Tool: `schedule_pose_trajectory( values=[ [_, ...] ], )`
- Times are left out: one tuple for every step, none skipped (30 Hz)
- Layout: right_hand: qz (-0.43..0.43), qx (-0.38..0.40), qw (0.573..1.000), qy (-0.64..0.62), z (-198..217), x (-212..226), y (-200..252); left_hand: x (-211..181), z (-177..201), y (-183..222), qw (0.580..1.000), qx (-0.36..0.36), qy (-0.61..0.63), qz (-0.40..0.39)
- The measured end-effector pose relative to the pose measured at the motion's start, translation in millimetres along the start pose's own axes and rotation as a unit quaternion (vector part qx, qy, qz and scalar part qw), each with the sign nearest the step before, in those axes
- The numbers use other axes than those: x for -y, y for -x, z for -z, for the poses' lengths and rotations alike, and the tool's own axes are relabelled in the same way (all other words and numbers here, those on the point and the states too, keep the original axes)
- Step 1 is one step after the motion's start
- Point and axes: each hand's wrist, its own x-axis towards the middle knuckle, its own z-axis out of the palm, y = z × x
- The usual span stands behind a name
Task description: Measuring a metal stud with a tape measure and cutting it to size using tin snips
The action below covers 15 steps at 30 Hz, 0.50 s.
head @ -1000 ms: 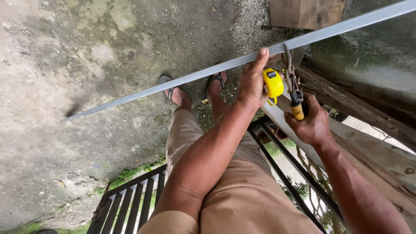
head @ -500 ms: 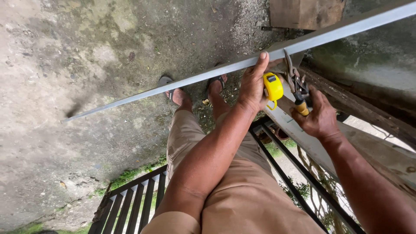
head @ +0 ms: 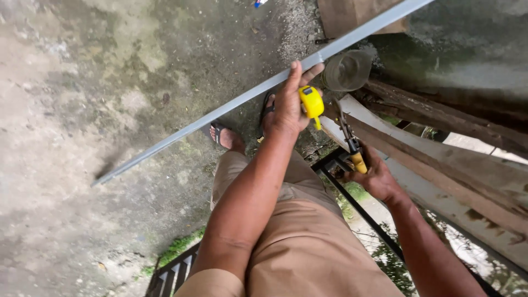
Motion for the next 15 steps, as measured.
schedule_pose_trajectory(
  values=[
    [0.0,-0.005,1.0,-0.009,-1.4,-10.7,-4.9,3.4,4.5,-5.8,1.0,0.005,-0.008,0.005],
    [0.008,-0.011,1.0,-0.021,-5.1,-23.1,-7.4,7.3,10.4,-9.2,1.0,-0.004,-0.028,0.008],
    [0.015,-0.018,0.999,-0.032,-8.4,-36.3,-10.4,12.1,16.3,-13.2,0.999,-0.013,-0.048,0.01],
    [0.012,-0.022,0.999,-0.045,-14.9,-35.4,-8.9,11.1,20.0,-10.6,0.998,-0.01,-0.06,0.017],
    [0.019,-0.033,0.997,-0.074,-20.8,-35.2,-8.5,10.8,23.8,-9.0,0.994,-0.015,-0.107,0.021],
    [0.023,-0.044,0.993,-0.104,-27.1,-36.1,-7.6,11.4,28.6,-7.1,0.987,-0.021,-0.154,0.025],
    [0.019,-0.048,0.992,-0.117,-33.8,-35.9,-18.9,5.0,27.2,-11.7,0.985,-0.018,-0.167,0.033],
    [0.017,-0.022,0.981,-0.192,-41.6,-40.4,-21.6,3.2,28.4,-9.8,0.979,-0.043,-0.194,0.034],
    [0.017,0.001,0.964,-0.266,-49.7,-45.4,-25.2,1.8,30.1,-8.9,0.972,-0.066,-0.223,0.035],
    [0.014,-0.002,0.96,-0.28,-50.6,-38.6,-26.4,-4.6,31.3,-3.0,0.969,-0.064,-0.235,0.041],
    [0.039,-0.033,0.984,-0.168,-51.3,-31.7,-27.5,-11.8,32.2,2.9,0.947,-0.06,-0.314,0.038],
    [0.066,-0.062,0.995,-0.052,-46.9,-22.9,-32.5,-19.3,29.3,5.9,0.92,-0.054,-0.388,0.029],
    [0.066,-0.065,0.994,-0.064,-41.6,-13.9,-33.2,-24.4,28.5,11.4,0.915,-0.051,-0.399,0.03],
    [0.04,-0.049,0.997,-0.035,-38.0,-4.8,-33.4,-31.3,29.6,18.8,0.864,0.011,-0.497,-0.079],
    [0.015,-0.033,0.999,-0.007,-34.7,4.6,-33.5,-39.0,30.9,26.2,0.789,0.073,-0.581,-0.186]
  ],
)
